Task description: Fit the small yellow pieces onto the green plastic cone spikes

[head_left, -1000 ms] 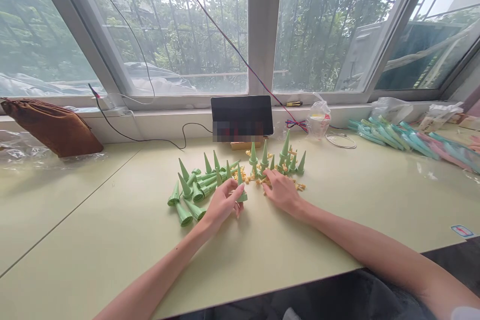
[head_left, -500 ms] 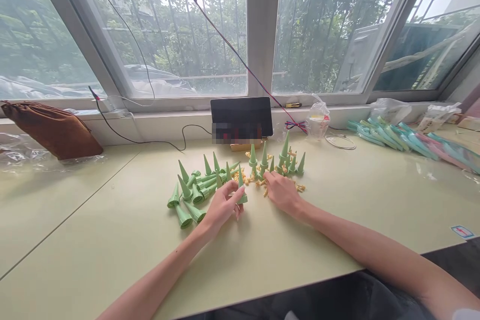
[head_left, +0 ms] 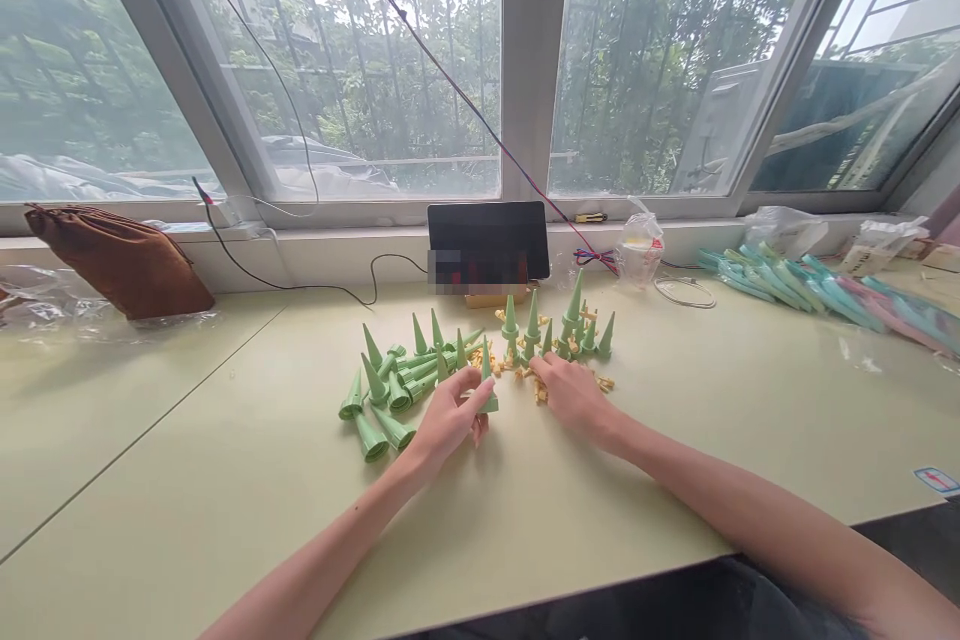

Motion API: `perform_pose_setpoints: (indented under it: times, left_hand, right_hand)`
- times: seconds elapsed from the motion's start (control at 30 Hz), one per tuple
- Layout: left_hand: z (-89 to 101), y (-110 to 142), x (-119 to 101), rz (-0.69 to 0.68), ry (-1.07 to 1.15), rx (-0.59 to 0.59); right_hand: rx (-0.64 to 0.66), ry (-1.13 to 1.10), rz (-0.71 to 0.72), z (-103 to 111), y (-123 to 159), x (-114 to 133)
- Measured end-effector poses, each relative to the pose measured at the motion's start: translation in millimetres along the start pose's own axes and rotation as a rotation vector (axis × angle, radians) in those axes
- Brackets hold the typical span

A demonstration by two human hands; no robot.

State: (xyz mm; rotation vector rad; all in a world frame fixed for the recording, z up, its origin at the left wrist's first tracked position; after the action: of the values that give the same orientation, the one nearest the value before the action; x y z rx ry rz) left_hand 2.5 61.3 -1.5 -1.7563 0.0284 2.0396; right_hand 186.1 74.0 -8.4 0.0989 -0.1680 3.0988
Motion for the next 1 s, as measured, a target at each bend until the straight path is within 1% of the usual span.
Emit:
perform_pose_setpoints:
  times: [0.13,0.27,0.5,0.63,0.7,0.77,0.83,0.93,1.0]
  left_hand:
    - [-0.3,0,2,-0.003,0.002,-0.006]
    - [-0.6,-1,2,-0.003,0.003,-0.01]
    - [-0.8,0,-1,-0.01,0.003,-0.009]
    - [-0.6,0,0,-0.014,0.001,-0.007]
    - [-0.4,0,0,-0.011,-0.006,-0.006]
    - [-0.3,0,0,-0.014,-0.009,-0.008]
    - [-0.5,-1,-1,-0.021,-0.008,-0.005]
    - [-1.0,-1,-1,-0.026,-0.006,0.003]
    - [-1.1,-1,-1,-0.026,-0.004,0.001]
  right_hand:
    - [0.022,0.037,0.015,3,4,1]
    - [0.034,0.04,0.022,1,3,0]
    - [0.018,0.041,0.027,-4,1,-2]
    - [0.014,0.027,0.013,-1,1,-1]
    - [-0.013,0.009,0.011,2,1,0]
    - [-0.067,-0.034,0.045,6,4,2]
    - [-0.123,-0.096,0.112,8,8,6]
    - [-0.173,-0.198,0.214,7,16,14]
    - [-0.214,-0.261,0.254,5,21,18]
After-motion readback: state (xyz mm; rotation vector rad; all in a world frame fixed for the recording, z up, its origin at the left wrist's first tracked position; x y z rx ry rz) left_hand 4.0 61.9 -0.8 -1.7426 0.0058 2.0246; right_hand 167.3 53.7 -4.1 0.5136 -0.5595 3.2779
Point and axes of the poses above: each hand's wrist, its own y-axis away from the middle knuckle, its own z-axis out of the back of the hand, x = y × z, the point moved 4 cm from there along -y, towards the middle knuckle, and after that the axes turned 15 degrees about -z, right-handed, at the moved point
